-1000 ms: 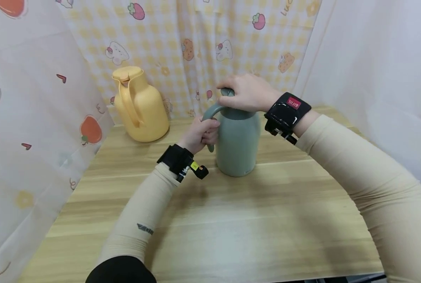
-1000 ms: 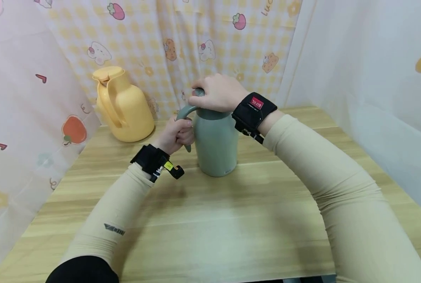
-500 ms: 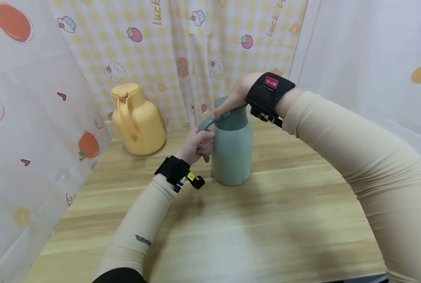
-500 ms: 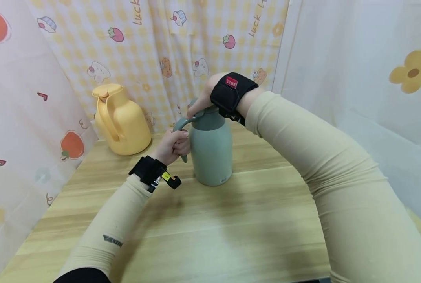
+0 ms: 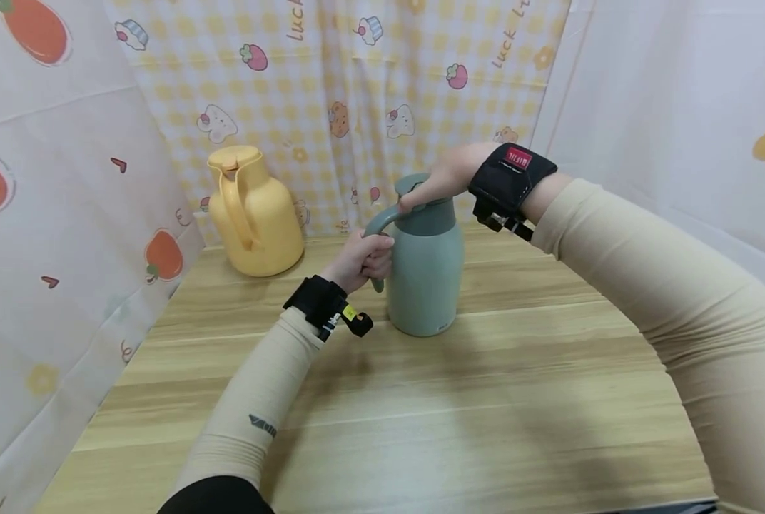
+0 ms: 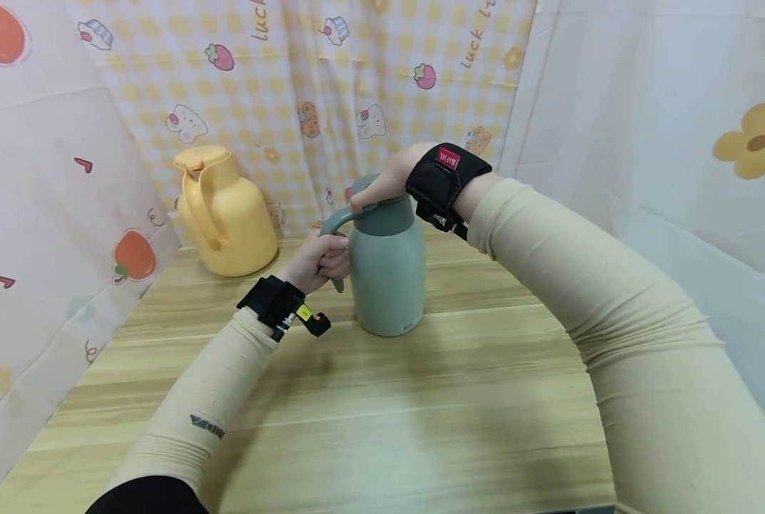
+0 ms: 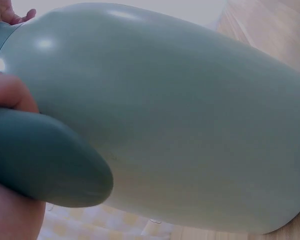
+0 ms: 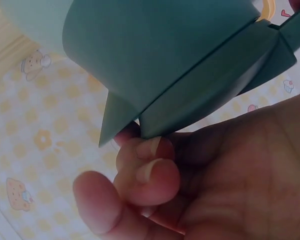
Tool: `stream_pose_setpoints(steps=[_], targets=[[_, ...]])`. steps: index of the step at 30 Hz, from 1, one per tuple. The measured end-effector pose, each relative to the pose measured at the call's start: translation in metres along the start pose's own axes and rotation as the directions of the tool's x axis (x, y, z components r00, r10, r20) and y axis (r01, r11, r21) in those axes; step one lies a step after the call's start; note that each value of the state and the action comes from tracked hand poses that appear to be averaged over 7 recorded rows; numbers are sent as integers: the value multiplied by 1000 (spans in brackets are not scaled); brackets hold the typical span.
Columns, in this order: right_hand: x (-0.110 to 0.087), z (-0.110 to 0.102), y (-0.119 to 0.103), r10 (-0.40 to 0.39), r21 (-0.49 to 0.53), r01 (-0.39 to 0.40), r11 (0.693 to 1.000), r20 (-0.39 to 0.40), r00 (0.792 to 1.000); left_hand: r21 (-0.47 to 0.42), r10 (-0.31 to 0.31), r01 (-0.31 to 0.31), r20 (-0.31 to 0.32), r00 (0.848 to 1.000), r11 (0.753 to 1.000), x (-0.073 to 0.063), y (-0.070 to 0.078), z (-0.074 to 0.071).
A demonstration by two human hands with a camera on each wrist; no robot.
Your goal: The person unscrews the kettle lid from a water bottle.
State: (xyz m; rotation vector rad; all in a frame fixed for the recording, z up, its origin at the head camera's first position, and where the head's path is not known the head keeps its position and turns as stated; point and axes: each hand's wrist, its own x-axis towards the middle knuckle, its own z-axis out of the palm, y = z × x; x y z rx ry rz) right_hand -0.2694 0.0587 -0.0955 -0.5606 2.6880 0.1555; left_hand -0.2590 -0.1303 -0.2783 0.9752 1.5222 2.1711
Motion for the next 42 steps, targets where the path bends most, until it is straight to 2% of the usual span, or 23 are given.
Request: stream_pose_setpoints(steps=[5, 10, 12, 15, 19, 23, 26, 30, 36, 42], targets=[[-2, -2, -3, -9, 0, 9, 1000, -2, 1000, 7, -7, 8, -24, 1000, 1000, -2, 0, -3], [-2, -4, -8, 54, -62, -55, 997, -18, 998, 25, -15, 16, -46, 999, 1000, -4, 0, -1], [-3, -7, -10, 67, -66, -67, 996, -6, 998, 23, 0, 1, -44, 999, 1000, -5, 2, -1], [-4, -5, -11, 57, -43, -54, 998, 53, 997, 7, 21, -21, -33, 999, 1000, -5, -1, 0], [-6, -2, -11, 29, -22, -27, 999, 81, 996, -9, 31, -31, -21, 999, 999, -3, -1, 0], [-1, 5, -6, -42, 0, 42, 999, 14, 999, -24, 31, -32, -32, 999, 999, 0, 1, 0], [6, 10, 0, -113, 21, 114, 993, -33, 993, -17, 23, -24, -30, 999, 1000, 1, 0, -1], [11, 11, 5, -164, 53, 169, 984, -78, 983, -7, 2, -2, -6, 1000, 1000, 3, 3, -3], [16, 10, 9, -197, 43, 201, 979, -76, 977, 4, -27, 27, 2, 1000, 1000, 4, 8, -5], [16, 15, 16, -214, 60, 219, 974, -75, 974, 25, -62, 61, 16, 998, 998, 4, 6, -6]])
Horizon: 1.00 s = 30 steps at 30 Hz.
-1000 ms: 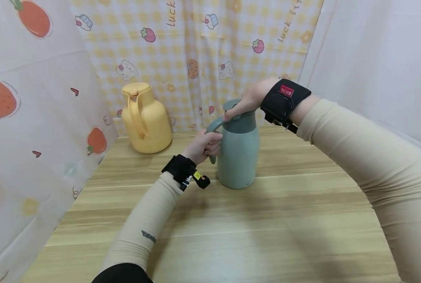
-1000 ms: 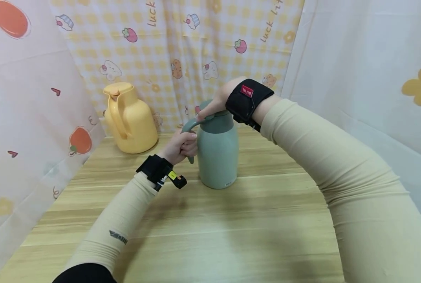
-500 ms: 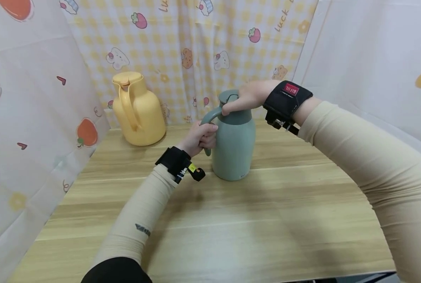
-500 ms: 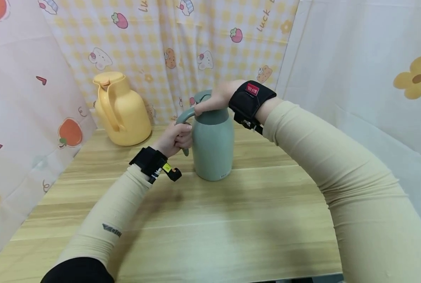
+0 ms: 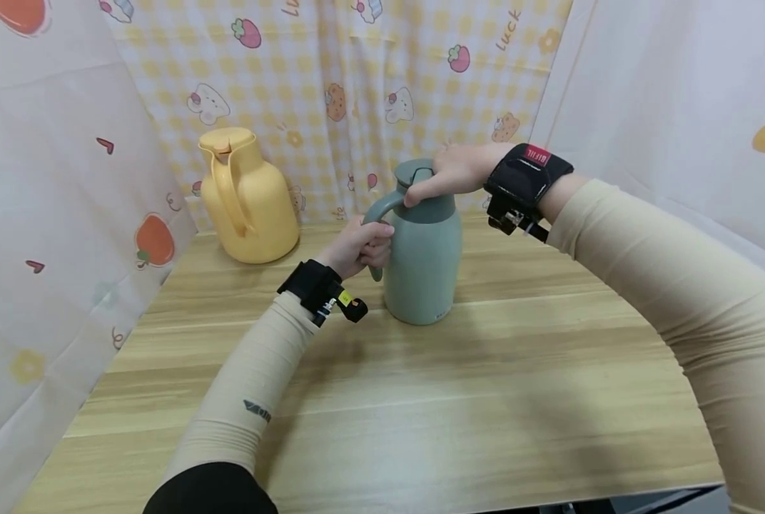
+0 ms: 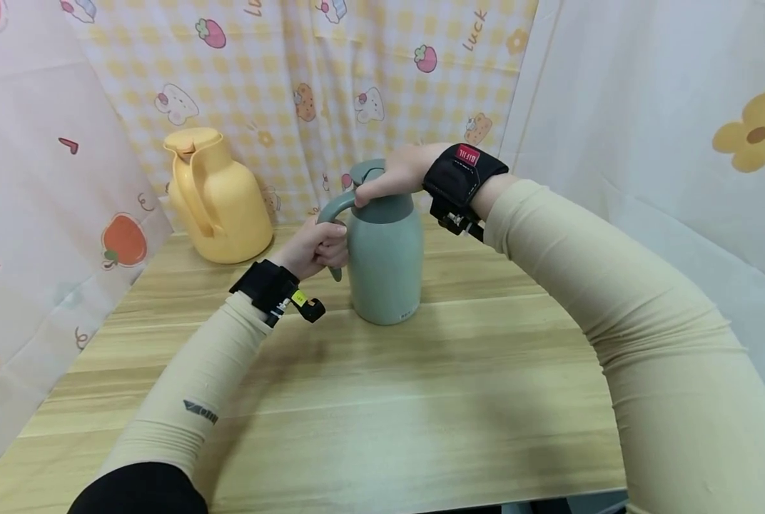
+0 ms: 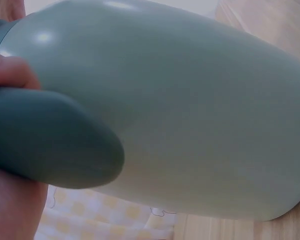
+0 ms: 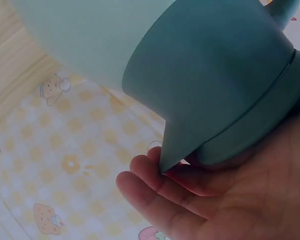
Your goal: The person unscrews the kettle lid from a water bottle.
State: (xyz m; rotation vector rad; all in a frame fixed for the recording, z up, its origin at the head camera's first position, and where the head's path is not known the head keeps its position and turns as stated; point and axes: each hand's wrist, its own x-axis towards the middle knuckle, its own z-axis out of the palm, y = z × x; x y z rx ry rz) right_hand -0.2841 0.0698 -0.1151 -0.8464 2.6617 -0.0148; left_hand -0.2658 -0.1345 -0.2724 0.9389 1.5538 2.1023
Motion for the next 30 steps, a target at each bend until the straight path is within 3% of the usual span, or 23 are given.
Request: stream_pose_setpoints(steps=[13, 23, 30], targets=[[1, 8, 9, 2, 0, -2, 1000, -120, 993, 25, 7, -7, 22, 1000, 1000, 1, 0, -2], [5, 14, 15, -10, 50, 18, 999, -150, 989, 16, 4, -5, 28, 1000, 1000, 0, -2, -1], [9, 18, 25, -35, 117, 58, 991, -188, 982, 3, 7, -8, 84, 996, 1000, 4, -2, -2]])
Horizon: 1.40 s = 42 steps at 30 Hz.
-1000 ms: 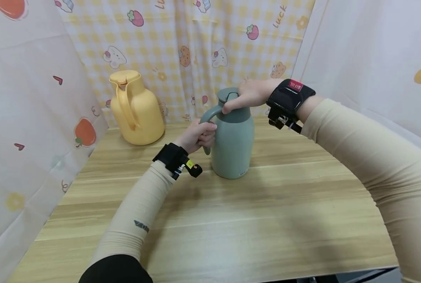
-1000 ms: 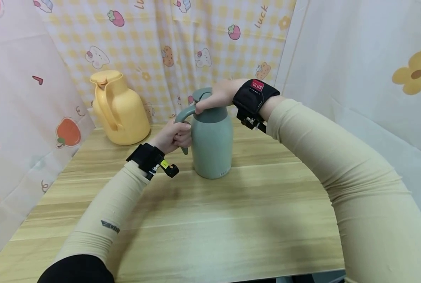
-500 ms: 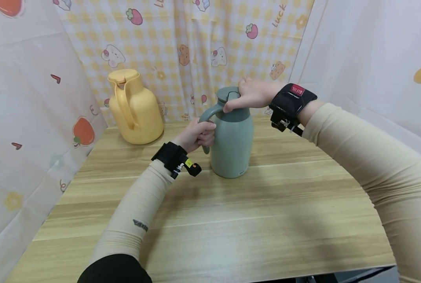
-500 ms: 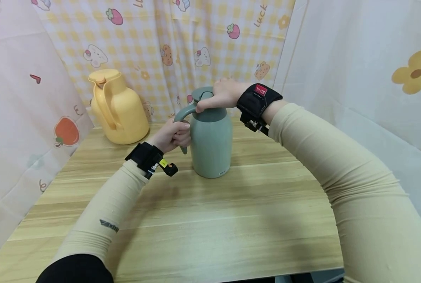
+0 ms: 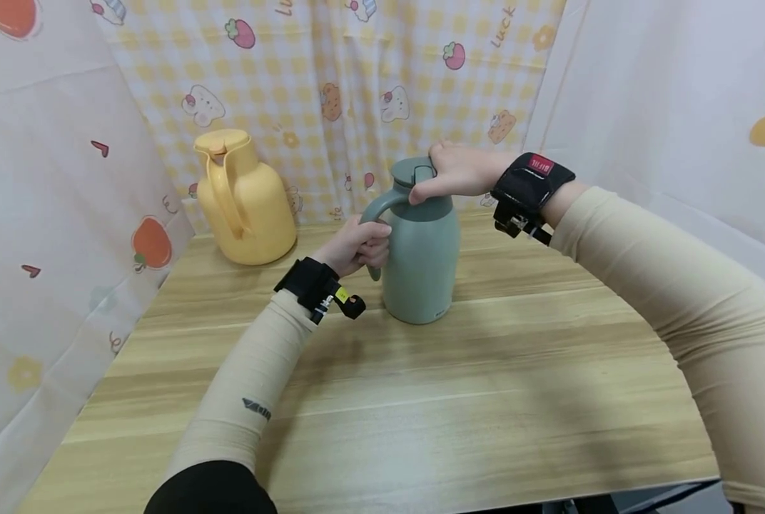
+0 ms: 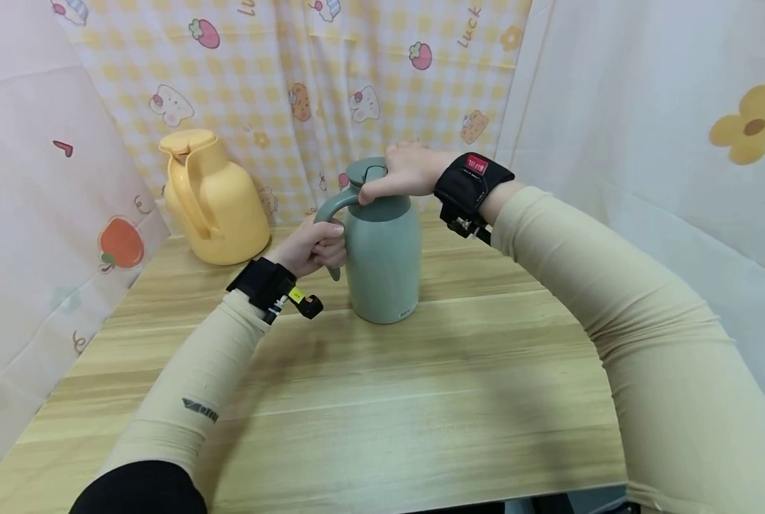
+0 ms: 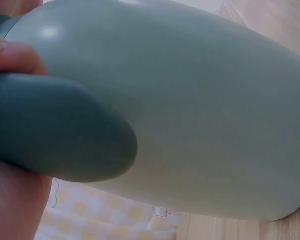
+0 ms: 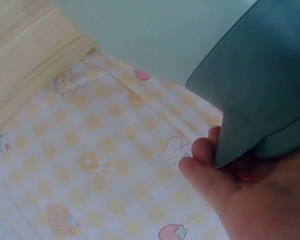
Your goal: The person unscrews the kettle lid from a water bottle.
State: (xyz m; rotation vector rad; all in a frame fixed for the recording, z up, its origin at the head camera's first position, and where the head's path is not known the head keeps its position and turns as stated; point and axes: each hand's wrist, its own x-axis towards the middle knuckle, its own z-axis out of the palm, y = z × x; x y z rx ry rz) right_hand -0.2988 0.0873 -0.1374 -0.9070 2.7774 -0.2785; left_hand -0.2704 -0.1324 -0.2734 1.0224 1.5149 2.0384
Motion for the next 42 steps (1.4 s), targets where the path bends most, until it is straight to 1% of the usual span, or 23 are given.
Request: stream_pose_setpoints(steps=[4, 5, 7, 11, 12, 14, 16, 20, 23, 25, 28, 31, 33, 35, 38, 42], targets=[[2, -4, 0, -114, 50, 117, 992, -68, 991, -5, 10, -10, -3, 1000, 1000, 2, 5, -1], [1, -5, -1, -119, 48, 123, 991, -68, 991, -8, 8, -8, -10, 1000, 1000, 2, 5, -1], [-2, -7, -4, -106, 40, 108, 993, -48, 993, -12, 2, -2, -32, 999, 1000, 0, 4, 1], [-6, -7, -14, -21, -27, 22, 999, 26, 999, -17, 10, -11, -76, 997, 1000, -6, -1, 3], [-6, -6, -18, -15, -42, 16, 999, 38, 999, -17, 16, -17, -82, 997, 1000, -8, -2, 3], [-6, -2, -23, -14, -51, 17, 999, 65, 998, -28, 23, -26, -80, 997, 999, -12, -7, 5], [-6, 1, -28, 1, -55, 5, 998, 108, 994, -36, 24, -27, -70, 997, 999, -14, -10, 6], [-2, -4, -36, -16, -42, 24, 999, 182, 983, -42, 41, -44, -64, 997, 998, -12, -9, 7], [1, -11, -37, -59, -28, 66, 997, 214, 975, -42, 54, -56, -65, 996, 998, -8, -4, 5], [3, -15, -36, -77, -12, 82, 997, 228, 971, -40, 49, -51, -54, 997, 998, -5, -1, 3], [5, -17, -33, -86, -1, 89, 996, 247, 965, -34, 22, -23, -29, 999, 999, -3, 1, -1], [6, -16, -31, -100, 12, 101, 995, 252, 962, -28, -2, 2, -21, 1000, 1000, -2, 2, -4], [6, -16, -29, -111, 23, 109, 994, 245, 963, -29, -6, 6, -21, 1000, 1000, -2, 2, -5], [7, -16, -28, -105, 15, 105, 994, 227, 968, -30, -3, 3, -18, 1000, 1000, -1, 3, -6], [7, -16, -26, -75, -16, 80, 997, 206, 976, -36, 2, -2, 0, 1000, 999, -1, 3, -7], [4, -14, -21, -62, -10, 65, 998, 176, 982, -50, 13, -12, 12, 1000, 999, 1, 3, -7]])
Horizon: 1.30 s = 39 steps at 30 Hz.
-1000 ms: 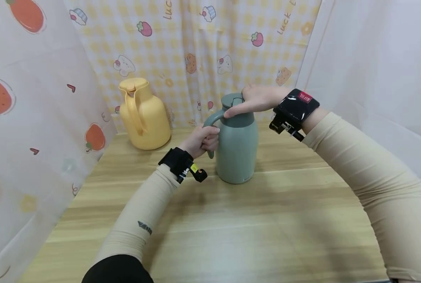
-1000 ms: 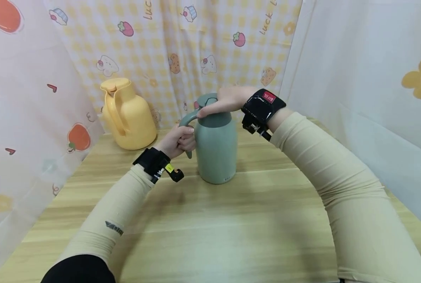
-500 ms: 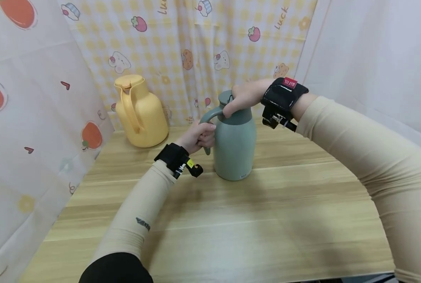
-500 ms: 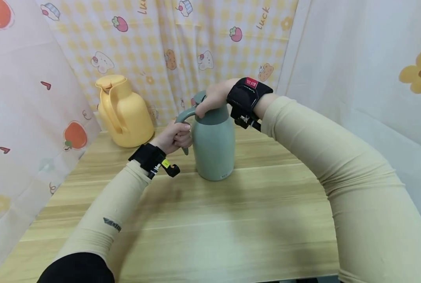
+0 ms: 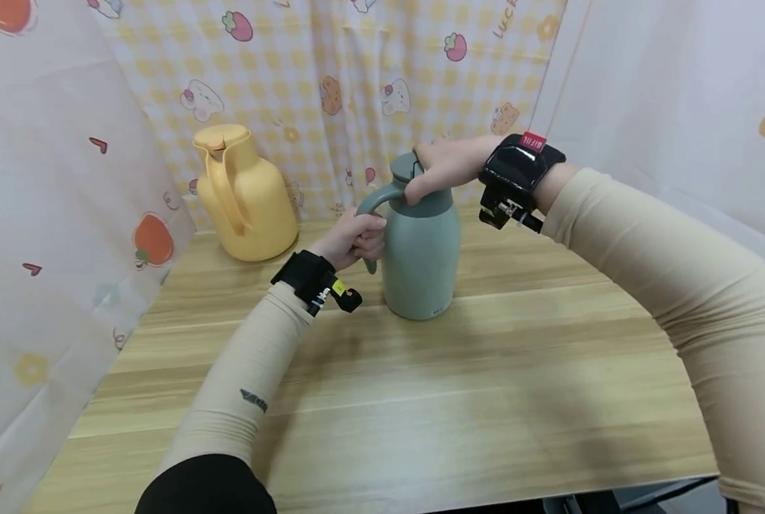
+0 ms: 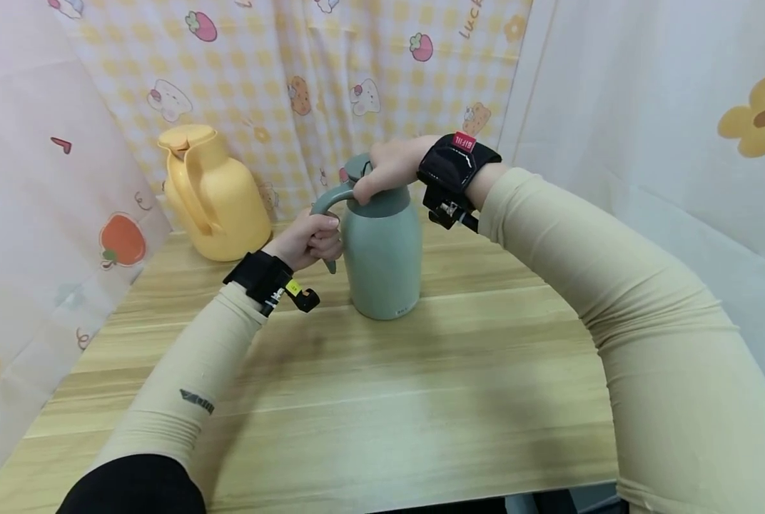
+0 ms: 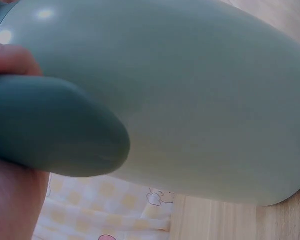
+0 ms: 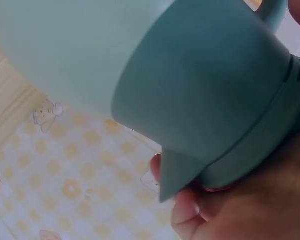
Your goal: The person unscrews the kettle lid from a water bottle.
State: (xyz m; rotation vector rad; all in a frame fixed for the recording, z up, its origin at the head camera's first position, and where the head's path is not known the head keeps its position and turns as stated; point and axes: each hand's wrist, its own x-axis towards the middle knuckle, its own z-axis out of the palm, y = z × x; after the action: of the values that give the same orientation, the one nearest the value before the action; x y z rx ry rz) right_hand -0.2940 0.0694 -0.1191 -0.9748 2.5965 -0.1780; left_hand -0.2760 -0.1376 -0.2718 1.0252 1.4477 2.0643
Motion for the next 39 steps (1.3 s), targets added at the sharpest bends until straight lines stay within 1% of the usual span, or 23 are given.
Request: stream_pose_setpoints(steps=[3, 6, 9, 11, 14, 17, 23, 27, 30, 32, 33, 35, 37, 39], targets=[[-3, 1, 4, 9, 6, -9, 1000, -17, 1000, 3, 3, -3, 0, 1000, 1000, 1, 1, 1], [-7, 2, 6, 32, -8, -32, 999, -8, 999, 4, -14, 14, 12, 1000, 1000, 2, -1, 2], [-8, 3, 6, 32, -9, -32, 999, 9, 999, -7, -26, 26, 24, 999, 1000, 1, -2, 3], [-8, 3, 6, 26, -11, -25, 1000, 22, 999, -12, -22, 22, 17, 1000, 1000, 0, -3, 3], [-9, 0, 6, 24, -21, -24, 999, 41, 999, -8, -14, 14, -11, 1000, 1000, 1, -3, 4], [-10, -3, 7, 29, -34, -26, 999, 68, 997, 0, -17, 17, -32, 999, 1000, 2, -5, 6], [-9, -6, 6, 21, -45, -16, 999, 111, 994, 10, -13, 13, -32, 999, 1000, 1, -7, 7], [-5, -6, 9, -6, -9, 7, 1000, 101, 995, 6, -3, 3, -35, 999, 1000, 1, -7, 5], [0, -2, 15, -12, 54, 6, 999, 99, 995, -10, -3, 2, -64, 998, 1000, -1, -9, 5], [2, 0, 15, -8, 81, -1, 997, 109, 994, -18, -4, 3, -86, 996, 1000, -2, -12, 5], [3, 0, 13, 12, 72, -21, 997, 120, 993, -18, -4, 2, -96, 995, 1000, -3, -14, 5], [2, -3, 7, 94, 4, -96, 995, 168, 981, -15, 1, -3, -108, 994, 1000, -3, -16, 5], [1, -9, 0, 189, -89, -174, 981, 215, 958, -10, 5, -6, -118, 993, 1000, -2, -18, 4], [1, -13, -4, 267, -175, -228, 958, 249, 931, -9, 2, -3, -124, 992, 1000, -1, -19, 4]])
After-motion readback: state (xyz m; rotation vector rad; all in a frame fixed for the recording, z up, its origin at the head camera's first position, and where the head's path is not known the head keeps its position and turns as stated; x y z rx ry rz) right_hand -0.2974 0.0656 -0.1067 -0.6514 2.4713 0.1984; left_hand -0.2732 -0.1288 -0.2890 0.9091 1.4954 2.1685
